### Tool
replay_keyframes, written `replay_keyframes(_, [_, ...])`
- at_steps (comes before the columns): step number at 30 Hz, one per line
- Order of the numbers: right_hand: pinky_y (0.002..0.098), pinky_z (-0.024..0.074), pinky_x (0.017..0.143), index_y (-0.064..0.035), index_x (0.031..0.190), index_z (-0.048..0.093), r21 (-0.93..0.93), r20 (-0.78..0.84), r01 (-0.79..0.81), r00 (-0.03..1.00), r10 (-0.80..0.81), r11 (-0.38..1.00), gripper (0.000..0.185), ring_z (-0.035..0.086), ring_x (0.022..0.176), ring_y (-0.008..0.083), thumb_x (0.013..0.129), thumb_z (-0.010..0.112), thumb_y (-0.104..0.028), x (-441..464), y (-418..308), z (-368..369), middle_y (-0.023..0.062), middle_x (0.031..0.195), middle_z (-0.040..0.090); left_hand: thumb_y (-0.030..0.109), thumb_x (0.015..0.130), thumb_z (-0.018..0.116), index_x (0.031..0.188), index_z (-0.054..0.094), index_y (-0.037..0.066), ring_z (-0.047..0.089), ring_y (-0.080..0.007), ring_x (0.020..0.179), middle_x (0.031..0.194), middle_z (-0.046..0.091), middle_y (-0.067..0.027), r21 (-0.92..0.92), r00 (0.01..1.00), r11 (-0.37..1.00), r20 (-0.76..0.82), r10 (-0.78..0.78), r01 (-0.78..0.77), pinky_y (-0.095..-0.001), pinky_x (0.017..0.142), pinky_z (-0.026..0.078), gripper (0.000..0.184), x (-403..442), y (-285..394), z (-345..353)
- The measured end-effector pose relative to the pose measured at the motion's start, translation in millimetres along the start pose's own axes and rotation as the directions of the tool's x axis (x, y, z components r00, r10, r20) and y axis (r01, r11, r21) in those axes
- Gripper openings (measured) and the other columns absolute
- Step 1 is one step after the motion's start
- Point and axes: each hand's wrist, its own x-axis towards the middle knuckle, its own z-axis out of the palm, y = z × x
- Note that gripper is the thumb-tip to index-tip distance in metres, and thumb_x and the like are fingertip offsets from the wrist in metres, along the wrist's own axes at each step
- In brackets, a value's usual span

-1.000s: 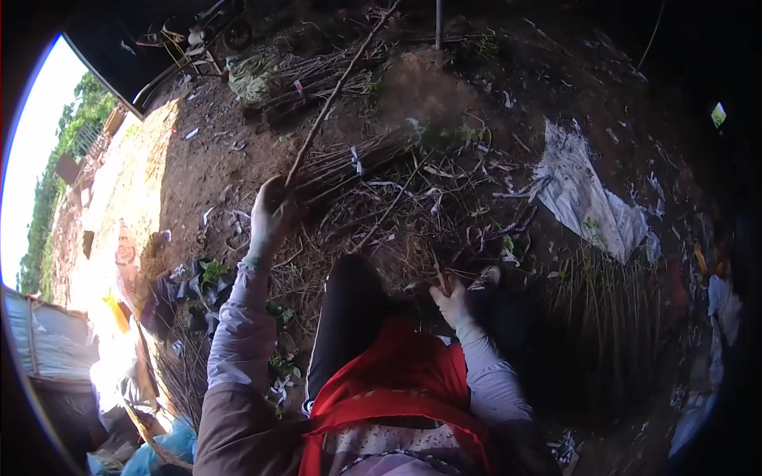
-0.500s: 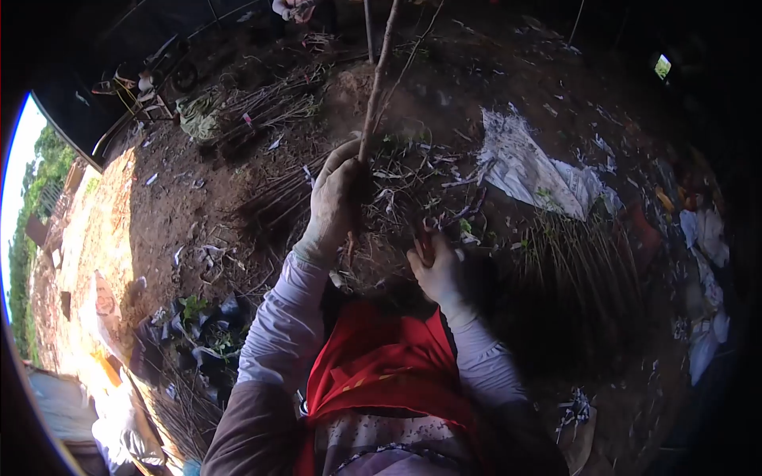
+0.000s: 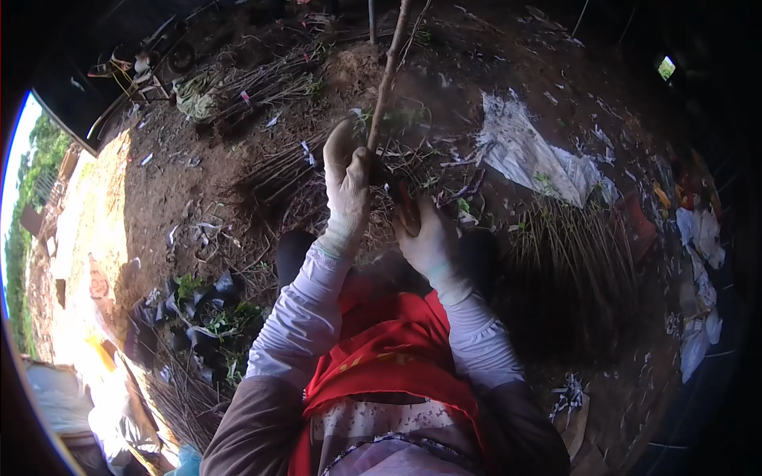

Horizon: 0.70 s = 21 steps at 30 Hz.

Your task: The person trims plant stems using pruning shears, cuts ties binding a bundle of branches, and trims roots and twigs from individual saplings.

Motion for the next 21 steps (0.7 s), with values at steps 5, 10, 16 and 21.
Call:
replay_keyframes(5, [0.0451,0.0482,0.06,-0.0064,0.09,0.057,-0.052,0.057,-0.039,0.997,0.042,0.998,0.026,0.062,0.072,0.0384,0.078,0.065,-0.027,-7.3,3.6,-1.9,0.0188,0.074,0.063,0.015,0.093,0.048,0.135,0.031,0.007,0.049,-0.009,0.074,0.104,0.048,-0.005,0.116,0.999,0.993,-0.034,0.04,-0.036,-0.0243,0.062,0.046,0.046,-6.2,-9.2,-4.7])
replay_keyframes(10, [0.0419,0.0491,0.067,-0.0059,0.094,0.058,0.149,0.005,-0.054,0.999,0.054,0.987,0.027,0.063,0.078,0.0362,0.077,0.066,-0.026,-9.0,8.6,1.6,0.0179,0.078,0.063,0.007,0.092,0.044,0.136,0.03,0.008,0.046,-0.0064,0.077,0.111,0.046,-0.0038,-0.024,0.995,0.995,-0.021,-0.094,0.093,-0.0201,0.062,0.044,0.046,-10.9,-1.4,2.0])
replay_keyframes(16, [0.0373,0.0485,0.07,-0.0041,0.098,0.057,0.285,0.05,-0.077,0.997,0.065,0.956,0.026,0.064,0.082,0.031,0.077,0.062,-0.019,3.4,8.2,-5.9,0.017,0.087,0.063,0.035,0.089,0.055,0.132,0.036,0.011,0.051,-0.0073,0.056,0.078,0.052,0.0002,-0.094,0.973,0.971,0.088,-0.213,0.221,-0.0206,0.05,0.043,0.053,-15.5,3.1,0.3])
replay_keyframes(21, [0.0381,0.0485,0.068,-0.0046,0.098,0.058,0.265,0.053,-0.028,0.998,0.015,0.964,0.024,0.064,0.08,0.0322,0.078,0.061,-0.018,4.9,2.0,-3.1,0.0176,0.085,0.063,0.026,0.091,0.048,0.132,0.036,0.01,0.052,-0.0074,0.057,0.078,0.054,-0.0014,-0.093,0.968,0.964,0.057,-0.246,0.251,-0.0204,0.051,0.045,0.046,-16.3,-0.5,0.4])
